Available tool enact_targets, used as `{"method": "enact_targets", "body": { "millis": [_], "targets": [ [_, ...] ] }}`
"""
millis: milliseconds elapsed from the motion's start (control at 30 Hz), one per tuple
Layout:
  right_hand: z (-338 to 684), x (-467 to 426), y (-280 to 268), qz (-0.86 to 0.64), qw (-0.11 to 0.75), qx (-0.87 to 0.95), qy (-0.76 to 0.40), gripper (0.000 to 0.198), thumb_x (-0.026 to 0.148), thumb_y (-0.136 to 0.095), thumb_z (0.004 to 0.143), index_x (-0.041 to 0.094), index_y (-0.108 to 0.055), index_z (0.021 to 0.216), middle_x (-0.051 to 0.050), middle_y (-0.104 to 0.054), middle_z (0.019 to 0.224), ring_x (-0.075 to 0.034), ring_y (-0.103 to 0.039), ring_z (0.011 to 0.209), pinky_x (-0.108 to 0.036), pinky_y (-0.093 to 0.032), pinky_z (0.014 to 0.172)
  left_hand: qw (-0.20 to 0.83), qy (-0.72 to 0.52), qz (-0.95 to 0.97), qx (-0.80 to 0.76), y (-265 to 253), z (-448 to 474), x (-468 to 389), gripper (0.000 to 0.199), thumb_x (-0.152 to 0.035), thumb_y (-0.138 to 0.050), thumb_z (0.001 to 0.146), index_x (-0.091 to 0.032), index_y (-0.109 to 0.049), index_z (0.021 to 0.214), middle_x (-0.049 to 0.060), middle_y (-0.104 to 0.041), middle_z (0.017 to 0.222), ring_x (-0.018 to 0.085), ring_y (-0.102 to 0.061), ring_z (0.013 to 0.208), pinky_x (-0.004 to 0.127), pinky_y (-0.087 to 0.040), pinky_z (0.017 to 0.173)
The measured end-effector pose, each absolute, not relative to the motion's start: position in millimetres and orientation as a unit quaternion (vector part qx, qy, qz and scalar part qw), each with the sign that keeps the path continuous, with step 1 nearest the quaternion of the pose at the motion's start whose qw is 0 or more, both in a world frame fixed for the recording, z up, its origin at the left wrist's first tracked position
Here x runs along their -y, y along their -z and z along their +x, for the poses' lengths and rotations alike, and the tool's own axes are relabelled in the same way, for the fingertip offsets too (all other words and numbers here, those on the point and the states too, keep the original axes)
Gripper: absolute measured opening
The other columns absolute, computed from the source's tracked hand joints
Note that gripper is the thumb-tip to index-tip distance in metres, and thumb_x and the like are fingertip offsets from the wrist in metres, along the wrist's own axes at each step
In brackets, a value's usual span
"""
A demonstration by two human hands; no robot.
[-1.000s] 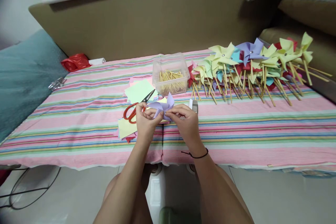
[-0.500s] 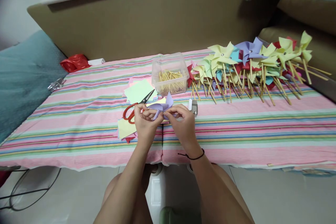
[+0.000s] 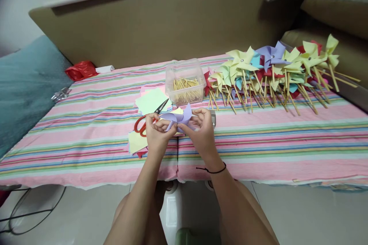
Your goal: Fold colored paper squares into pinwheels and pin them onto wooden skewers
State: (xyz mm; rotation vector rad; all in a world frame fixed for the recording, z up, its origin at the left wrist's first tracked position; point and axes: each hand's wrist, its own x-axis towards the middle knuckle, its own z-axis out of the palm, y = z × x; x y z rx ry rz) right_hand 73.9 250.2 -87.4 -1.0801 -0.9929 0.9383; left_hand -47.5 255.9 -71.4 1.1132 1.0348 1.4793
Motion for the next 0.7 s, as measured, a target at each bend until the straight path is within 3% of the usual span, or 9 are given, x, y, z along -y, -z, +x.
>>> {"method": "enact_targets", "body": {
  "millis": [133,700],
  "targets": [
    [75,-249,83,-0.428,0.628,0.409,-0.506,0.063,0.027,-0.083,0.058,0.026,-0.037,0.102,0.002,-0.069,0.076,-0.016,-0.065,0.068,-0.032,-0.053,0.067,0.508,-0.598,0.456,-0.419,71,-52,-257,0.049,-0.012,-0.072,0.063,-0.024,-0.03,0.085,-0.008,-0.069,0.059,0.008,-0.061,0.047,0.018,-0.047,0.053],
    [81,-247,78,-0.429,0.606,0.419,-0.523,0.063,0.03,-0.084,0.056,0.027,-0.036,0.098,0.005,-0.07,0.068,-0.014,-0.064,0.058,-0.025,-0.053,0.055,0.54,-0.566,0.455,-0.425,69,-59,-258,0.051,-0.015,-0.077,0.058,-0.024,-0.038,0.089,-0.007,-0.068,0.063,0.009,-0.061,0.049,0.018,-0.048,0.05]
  ]
}}
